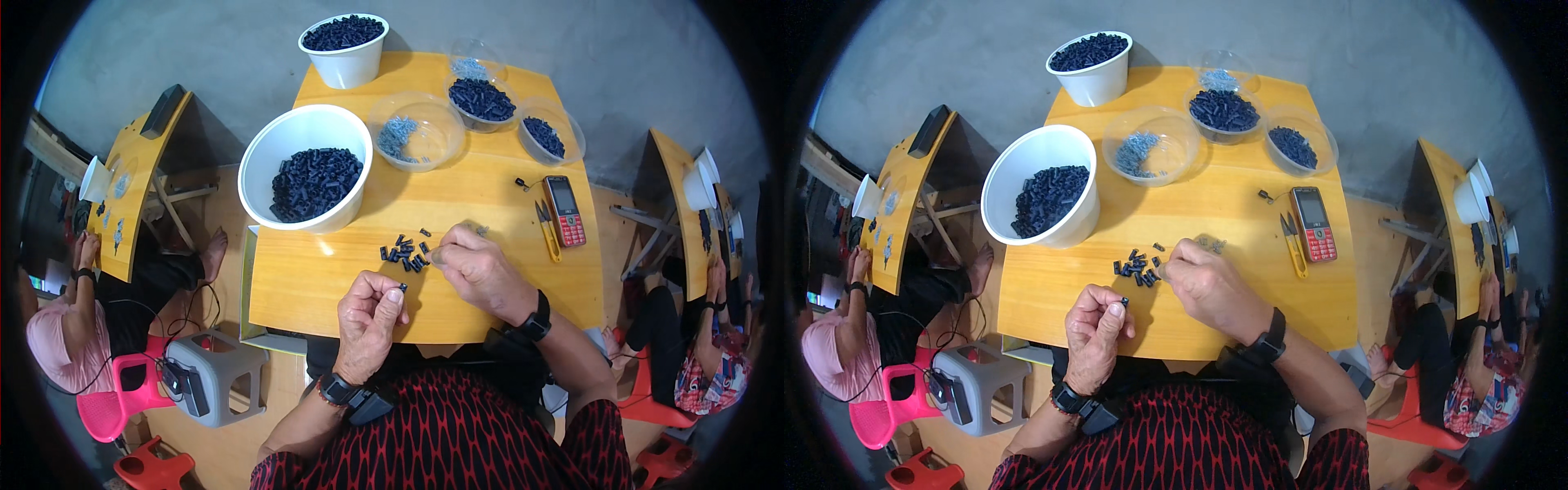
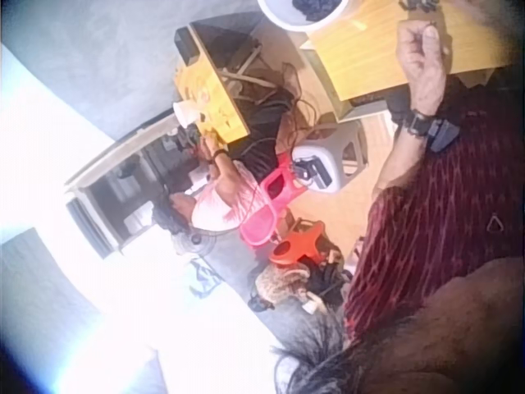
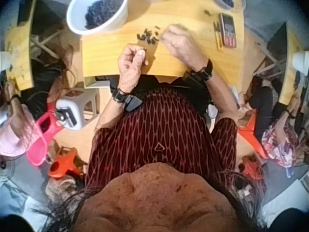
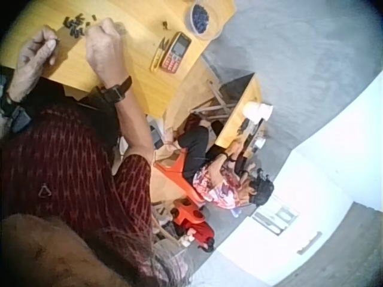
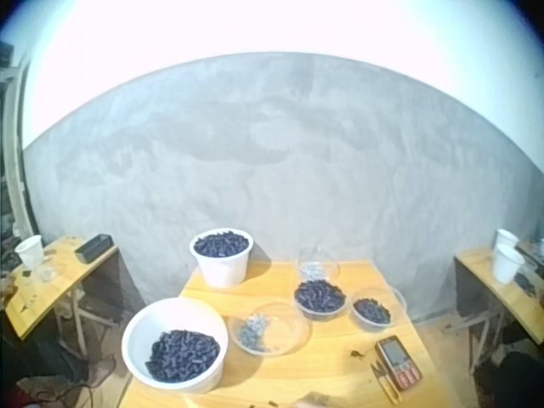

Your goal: Manually assembling small black plastic components at a workshop table.

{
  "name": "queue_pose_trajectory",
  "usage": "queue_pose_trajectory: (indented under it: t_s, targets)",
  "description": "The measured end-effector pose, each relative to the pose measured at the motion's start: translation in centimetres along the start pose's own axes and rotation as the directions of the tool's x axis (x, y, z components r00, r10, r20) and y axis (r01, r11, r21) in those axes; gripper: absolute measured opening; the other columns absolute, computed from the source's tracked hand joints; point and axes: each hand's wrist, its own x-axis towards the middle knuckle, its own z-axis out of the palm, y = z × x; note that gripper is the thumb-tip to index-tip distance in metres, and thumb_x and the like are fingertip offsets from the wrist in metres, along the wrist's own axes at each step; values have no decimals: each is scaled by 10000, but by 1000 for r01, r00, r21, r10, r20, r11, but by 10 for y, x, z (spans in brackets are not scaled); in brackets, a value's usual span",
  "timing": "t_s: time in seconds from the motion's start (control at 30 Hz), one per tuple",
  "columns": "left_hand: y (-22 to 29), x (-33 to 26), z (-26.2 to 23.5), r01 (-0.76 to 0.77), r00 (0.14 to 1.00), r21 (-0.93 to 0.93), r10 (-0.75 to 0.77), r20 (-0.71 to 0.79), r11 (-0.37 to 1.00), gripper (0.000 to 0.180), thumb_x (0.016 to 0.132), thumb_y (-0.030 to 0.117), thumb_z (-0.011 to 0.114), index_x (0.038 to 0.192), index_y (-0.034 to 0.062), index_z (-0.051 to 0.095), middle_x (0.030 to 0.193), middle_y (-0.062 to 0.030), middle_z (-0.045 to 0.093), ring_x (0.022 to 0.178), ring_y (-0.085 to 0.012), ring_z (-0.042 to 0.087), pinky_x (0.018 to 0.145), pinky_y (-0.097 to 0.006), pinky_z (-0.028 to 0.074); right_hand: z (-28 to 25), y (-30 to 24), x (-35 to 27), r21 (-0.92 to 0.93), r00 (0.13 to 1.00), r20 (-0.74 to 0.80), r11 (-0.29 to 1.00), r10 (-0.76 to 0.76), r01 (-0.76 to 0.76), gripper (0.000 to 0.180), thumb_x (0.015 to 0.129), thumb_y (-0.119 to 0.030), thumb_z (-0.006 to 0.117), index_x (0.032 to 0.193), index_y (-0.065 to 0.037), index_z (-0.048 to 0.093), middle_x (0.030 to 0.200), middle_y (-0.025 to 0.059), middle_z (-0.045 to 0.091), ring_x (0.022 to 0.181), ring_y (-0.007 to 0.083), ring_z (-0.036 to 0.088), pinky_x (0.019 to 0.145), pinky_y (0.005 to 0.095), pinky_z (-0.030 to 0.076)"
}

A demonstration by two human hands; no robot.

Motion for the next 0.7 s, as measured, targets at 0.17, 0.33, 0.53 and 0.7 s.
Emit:
queue_pose_trajectory:
  t_s: [0.17,0.33,0.53,0.7]
  targets:
    - [-1,1,-1,13,1000,2,-13,5,1000,123,1011,152,590,1003,41,536,796,-16,574,679,-91,545,644,-231,443,3,1,3,-95,996,69,994,-48,54,35,799,67,597,806,33,588,847,160,563,767,319,630,658,389,518]
    - [1,3,-1,28,999,11,-28,24,1000,122,1015,153,581,1017,44,528,797,-19,576,684,-93,545,652,-232,448,-1,-1,2,-221,992,123,974,-27,54,63,814,52,598,864,35,563,874,168,564,768,360,620,691,416,513]
    - [-1,3,-3,46,997,30,-48,65,998,135,1019,163,577,1014,40,520,800,-22,575,701,-98,549,667,-238,458,-9,-24,-7,193,977,79,958,200,-212,37,895,9,615,880,16,582,964,180,627,838,326,653,738,378,520]
    - [0,3,-1,35,995,53,-40,91,998,154,1017,176,589,1015,39,520,805,-18,574,704,-97,552,672,-238,464,-9,-31,-11,451,970,82,860,228,-240,60,903,-7,658,960,6,645,946,93,652,842,169,653,747,296,517]
